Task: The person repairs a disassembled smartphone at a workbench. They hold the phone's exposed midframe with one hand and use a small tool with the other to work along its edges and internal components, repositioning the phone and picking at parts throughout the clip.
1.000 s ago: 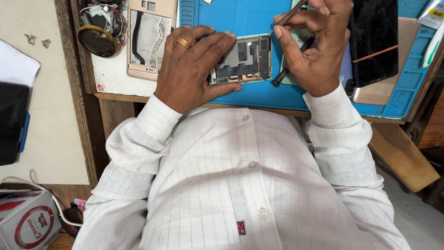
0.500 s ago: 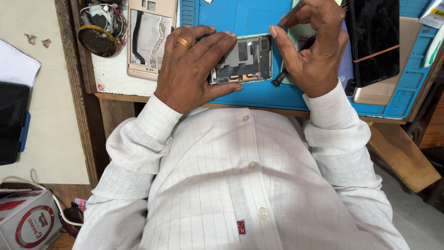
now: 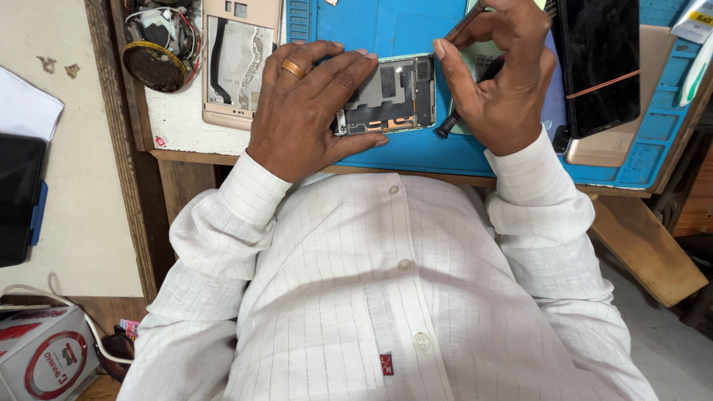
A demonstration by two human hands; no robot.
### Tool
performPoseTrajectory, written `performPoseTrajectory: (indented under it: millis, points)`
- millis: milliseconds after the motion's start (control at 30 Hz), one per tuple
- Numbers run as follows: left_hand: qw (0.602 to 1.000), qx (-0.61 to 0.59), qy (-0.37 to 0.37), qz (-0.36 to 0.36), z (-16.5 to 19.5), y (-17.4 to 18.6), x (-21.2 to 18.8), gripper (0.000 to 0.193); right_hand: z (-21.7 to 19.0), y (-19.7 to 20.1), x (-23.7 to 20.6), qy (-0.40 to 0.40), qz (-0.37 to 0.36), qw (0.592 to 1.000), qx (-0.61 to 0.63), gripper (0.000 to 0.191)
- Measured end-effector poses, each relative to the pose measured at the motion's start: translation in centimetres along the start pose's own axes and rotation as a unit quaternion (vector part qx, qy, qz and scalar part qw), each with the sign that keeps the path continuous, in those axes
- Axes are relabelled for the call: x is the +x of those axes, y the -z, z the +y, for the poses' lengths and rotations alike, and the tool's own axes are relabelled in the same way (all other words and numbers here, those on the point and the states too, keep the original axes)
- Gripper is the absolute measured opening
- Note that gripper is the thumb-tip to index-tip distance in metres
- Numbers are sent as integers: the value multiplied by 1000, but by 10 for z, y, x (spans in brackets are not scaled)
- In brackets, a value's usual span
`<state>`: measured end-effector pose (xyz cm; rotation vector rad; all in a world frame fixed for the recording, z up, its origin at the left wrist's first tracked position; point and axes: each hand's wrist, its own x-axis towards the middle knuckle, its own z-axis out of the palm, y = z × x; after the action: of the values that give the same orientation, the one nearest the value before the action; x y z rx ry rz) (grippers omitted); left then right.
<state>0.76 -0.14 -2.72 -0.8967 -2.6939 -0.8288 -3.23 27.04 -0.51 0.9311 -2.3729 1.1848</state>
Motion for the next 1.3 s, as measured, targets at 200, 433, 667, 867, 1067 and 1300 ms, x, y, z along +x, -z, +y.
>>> performPoseTrajectory:
  millis: [200, 433, 667, 867, 1067, 1300]
  points:
    - [1000, -5, 7, -3, 1, 1, 0, 93, 0, 1, 0, 19, -7, 1000, 2, 61]
    - [1000, -6, 5, 0, 1, 1, 1, 93, 0, 2, 0, 16, -15, 1000, 9, 58]
    - [1000, 1, 7, -2, 0, 0, 0, 93, 1, 2, -1, -1, -8, 1000, -3, 59]
    - [1000, 2, 6, -4, 0, -1, 0, 93, -1, 1, -2, -7, -1, 1000, -27, 58]
    - [1000, -1, 3, -1, 0, -1, -1, 94, 0, 5, -4, -24, 15, 1000, 1, 54]
    - [1000, -7, 3, -1, 0, 0, 0, 93, 0, 4, -5, -29, 10, 1000, 0, 51]
